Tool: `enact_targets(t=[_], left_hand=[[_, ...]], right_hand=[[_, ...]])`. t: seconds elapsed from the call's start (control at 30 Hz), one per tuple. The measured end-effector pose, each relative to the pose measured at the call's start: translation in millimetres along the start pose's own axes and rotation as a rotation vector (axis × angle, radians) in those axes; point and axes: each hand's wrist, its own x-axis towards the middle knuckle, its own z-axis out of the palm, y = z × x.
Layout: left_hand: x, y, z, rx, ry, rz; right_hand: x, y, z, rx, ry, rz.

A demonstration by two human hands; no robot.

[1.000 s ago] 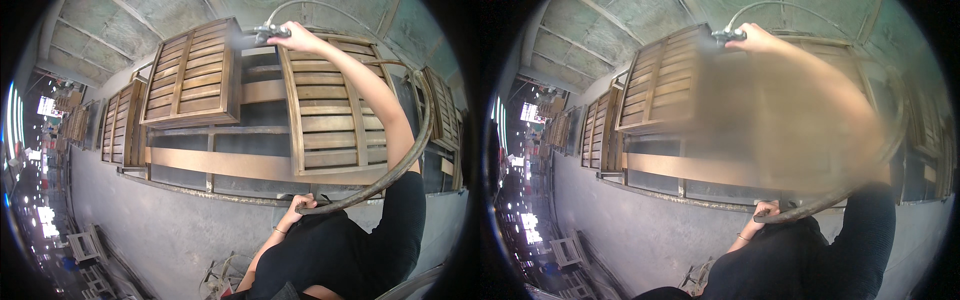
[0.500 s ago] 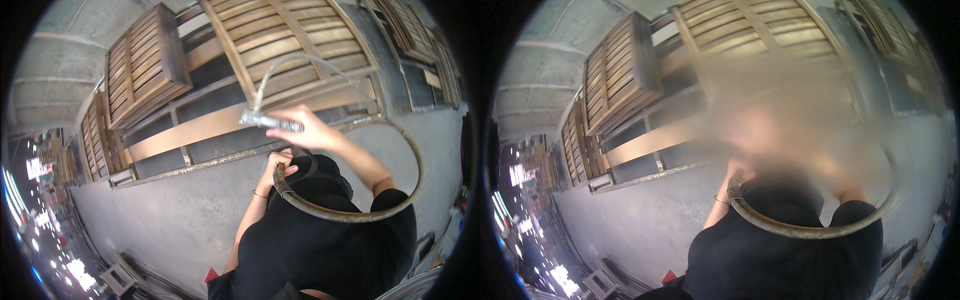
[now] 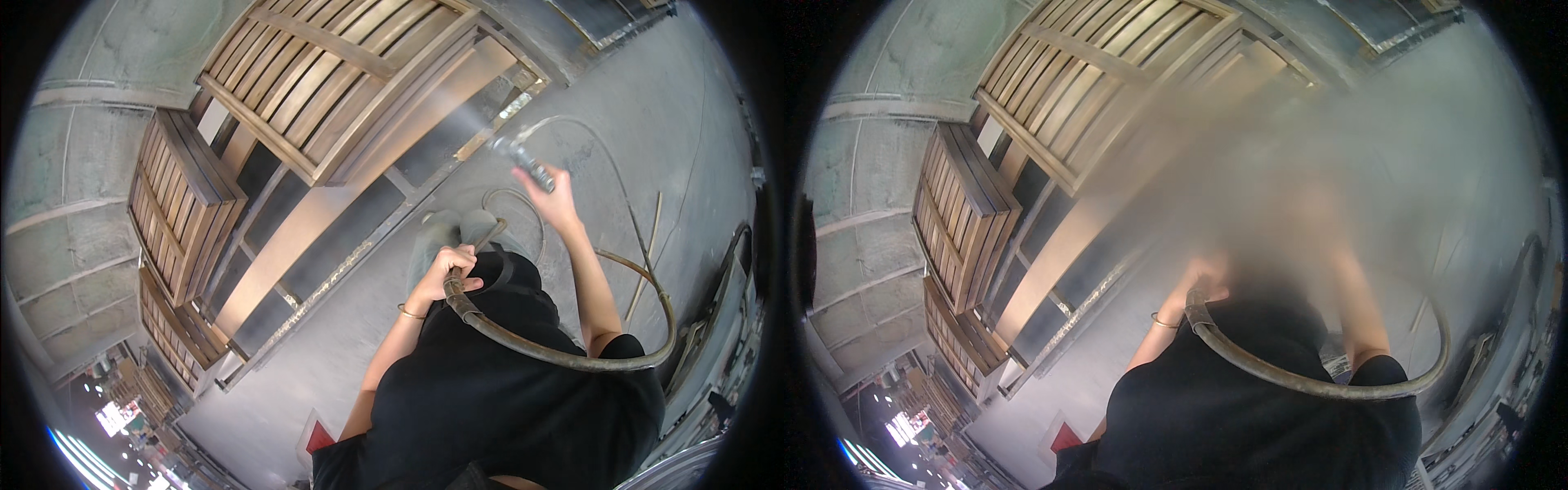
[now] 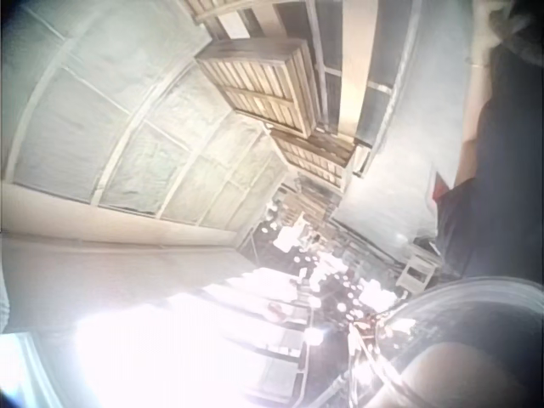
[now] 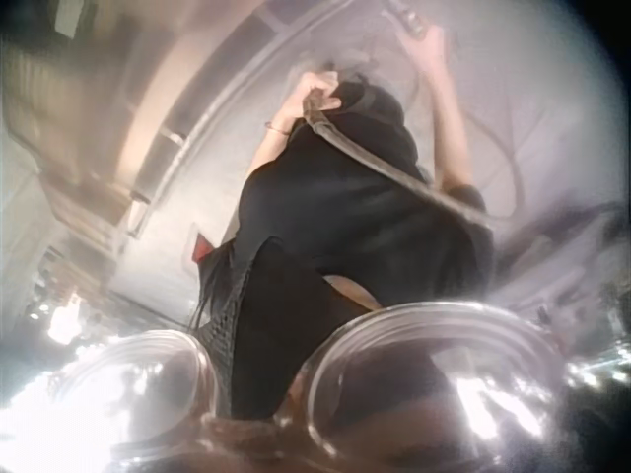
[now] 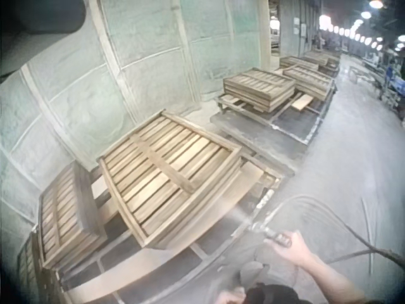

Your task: The person uses a spray gun to apply a coating to multiple wooden slatted frames arranged on a metal rack. They move the spray gun back and forth across each frame, then walk to adjacent frames and repeat the process.

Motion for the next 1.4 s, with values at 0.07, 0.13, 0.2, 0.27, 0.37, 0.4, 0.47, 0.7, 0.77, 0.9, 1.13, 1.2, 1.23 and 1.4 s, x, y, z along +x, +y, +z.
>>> enact_targets(t=[0.07, 0.13, 0.2, 0.27, 0.37, 0.4, 0.47, 0.7, 0.77, 0.9, 1.13, 1.2, 1.23, 1.4], left_hand=[[1, 1, 11, -0.007, -0.036, -0.025], [0, 1, 25, -0.015, -0.048, -0.046], [-1, 3, 41, -0.014, -0.059, -0.065], [-8, 4, 57, -0.006, -0.072, -0.089], [-14, 6, 79, -0.018, -0.068, -0.135], [-18, 6, 85, -0.011, -0.061, -0.137], [-23, 6, 96, 0.004, -0.048, -0.138], [-36, 2, 122, 0.007, -0.001, -0.098], [-37, 1, 125, 0.009, 0.000, -0.109], [-36, 2, 122, 0.024, -0.024, -0.084], [-35, 5, 103, 0.066, 0.001, -0.013], [-35, 7, 96, 0.071, 0.044, 0.023], [-35, 8, 93, 0.063, 0.074, 0.038], [-27, 18, 82, 0.031, 0.244, 0.226]], right_hand=[[6, 15, -15, -0.032, 0.109, 0.098], [10, 23, -35, 0.144, 0.087, 0.389], [2, 19, -45, -0.062, 0.022, 0.162], [-15, 8, -48, 0.040, -0.049, 0.052], [-47, -13, -40, 0.369, -0.246, 0.048], [-57, -20, -39, 0.437, -0.346, 0.069], [-70, -28, -43, 0.634, -0.559, 0.134], [-16, -6, -84, 0.558, -0.180, 0.449], [12, 3, -97, 0.538, 0.080, 0.340], [37, 6, -116, 0.287, 0.120, 0.384], [35, -53, -65, 0.539, -0.206, 0.041], [40, -82, -64, 0.669, -0.432, 0.007], [44, -101, -66, 0.728, -0.547, -0.001], [103, -208, -52, 0.423, -0.903, -0.033]])
